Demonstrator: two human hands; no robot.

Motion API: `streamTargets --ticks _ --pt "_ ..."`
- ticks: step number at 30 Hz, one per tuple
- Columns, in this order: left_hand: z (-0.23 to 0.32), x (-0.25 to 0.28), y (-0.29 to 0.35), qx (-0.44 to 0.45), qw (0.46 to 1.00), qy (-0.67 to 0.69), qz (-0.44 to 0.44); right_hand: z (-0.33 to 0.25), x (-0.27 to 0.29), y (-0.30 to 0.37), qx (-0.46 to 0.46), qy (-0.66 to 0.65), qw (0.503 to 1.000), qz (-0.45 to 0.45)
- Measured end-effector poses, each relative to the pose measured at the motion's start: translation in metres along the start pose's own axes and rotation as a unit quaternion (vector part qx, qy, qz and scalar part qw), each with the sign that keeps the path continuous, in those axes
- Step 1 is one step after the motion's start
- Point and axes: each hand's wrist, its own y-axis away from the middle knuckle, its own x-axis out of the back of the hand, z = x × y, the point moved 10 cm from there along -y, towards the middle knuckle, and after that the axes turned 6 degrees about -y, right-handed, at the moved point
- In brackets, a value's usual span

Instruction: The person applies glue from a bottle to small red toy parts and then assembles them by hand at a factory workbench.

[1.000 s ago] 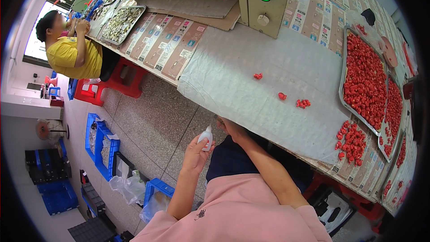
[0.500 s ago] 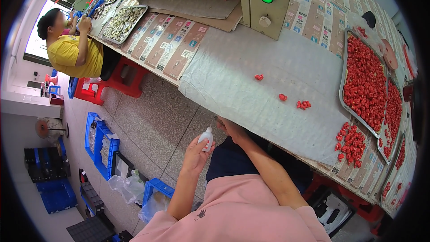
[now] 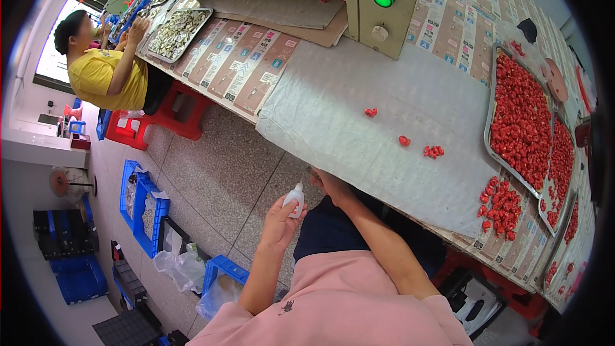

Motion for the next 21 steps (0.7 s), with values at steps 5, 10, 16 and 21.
streamTargets --ticks 5,10,16,21 --pt "-0.0024 0.0036 -0.0019 0.003 1.000 -0.001 0.000 0.0009 0.0008 -0.0008 0.005 -0.003 1.000 0.007" --pt "-0.0032 0.0048 -0.0028 0.006 1.000 -0.003 -0.005 -0.0025 -0.0007 0.0006 0.010 -0.005 1.000 0.000" --pt "0.0000 0.0027 -0.0008 0.001 1.000 -0.004 -0.001 -0.0038 0.0000 0.0019 0.003 0.023 1.000 0.018" --pt "-0.0011 0.0043 -0.0012 0.002 1.000 -0.002 -0.001 -0.0087 -0.0027 0.0034 0.016 0.043 0.999 0.011"
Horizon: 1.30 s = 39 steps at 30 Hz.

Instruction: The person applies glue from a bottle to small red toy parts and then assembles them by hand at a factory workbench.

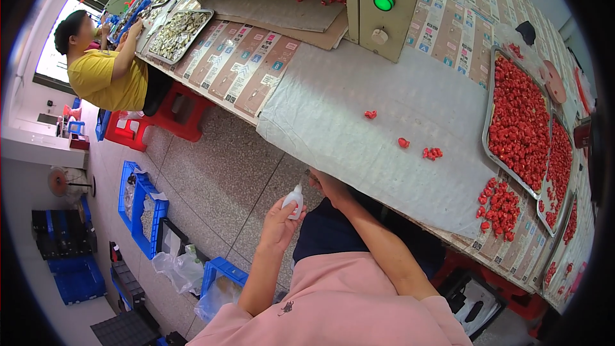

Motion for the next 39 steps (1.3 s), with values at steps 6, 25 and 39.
streamTargets --ticks 6,25,39 --pt "0.000 0.000 0.000 0.003 1.000 0.000 0.005 0.000 -0.001 0.001 -0.005 -0.011 1.000 0.000" --pt "0.004 -0.002 0.002 0.001 1.000 -0.006 0.007 -0.005 0.003 0.003 0.013 -0.017 1.000 0.023" --pt "0.004 -0.001 0.002 0.004 1.000 -0.011 0.007 0.003 0.002 -0.002 0.003 0.004 1.000 0.014"
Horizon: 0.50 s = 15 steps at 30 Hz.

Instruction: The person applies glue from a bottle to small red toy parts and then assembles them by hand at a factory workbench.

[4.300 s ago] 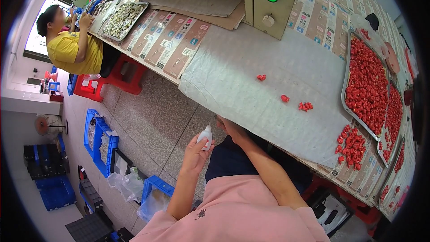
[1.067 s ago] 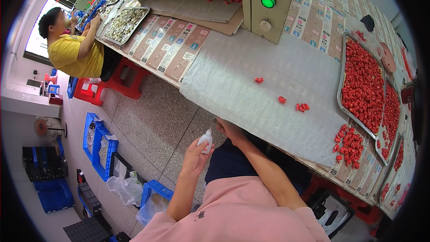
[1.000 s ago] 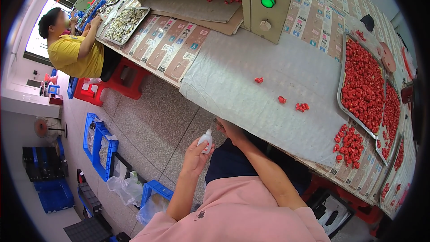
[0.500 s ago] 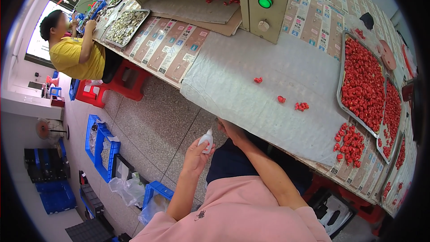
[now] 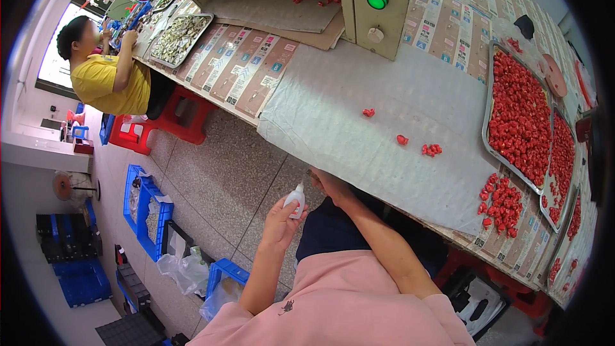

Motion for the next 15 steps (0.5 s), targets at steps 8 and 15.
streamTargets --ticks 8,15 --pt "-0.0028 0.0009 -0.0006 0.004 1.000 0.005 -0.001 0.0031 -0.0005 -0.0002 -0.005 -0.018 1.000 -0.010" --pt "-0.0018 0.0002 0.0002 -0.002 1.000 -0.001 0.001 0.0058 -0.0009 -0.0005 -0.015 -0.042 0.999 -0.015"
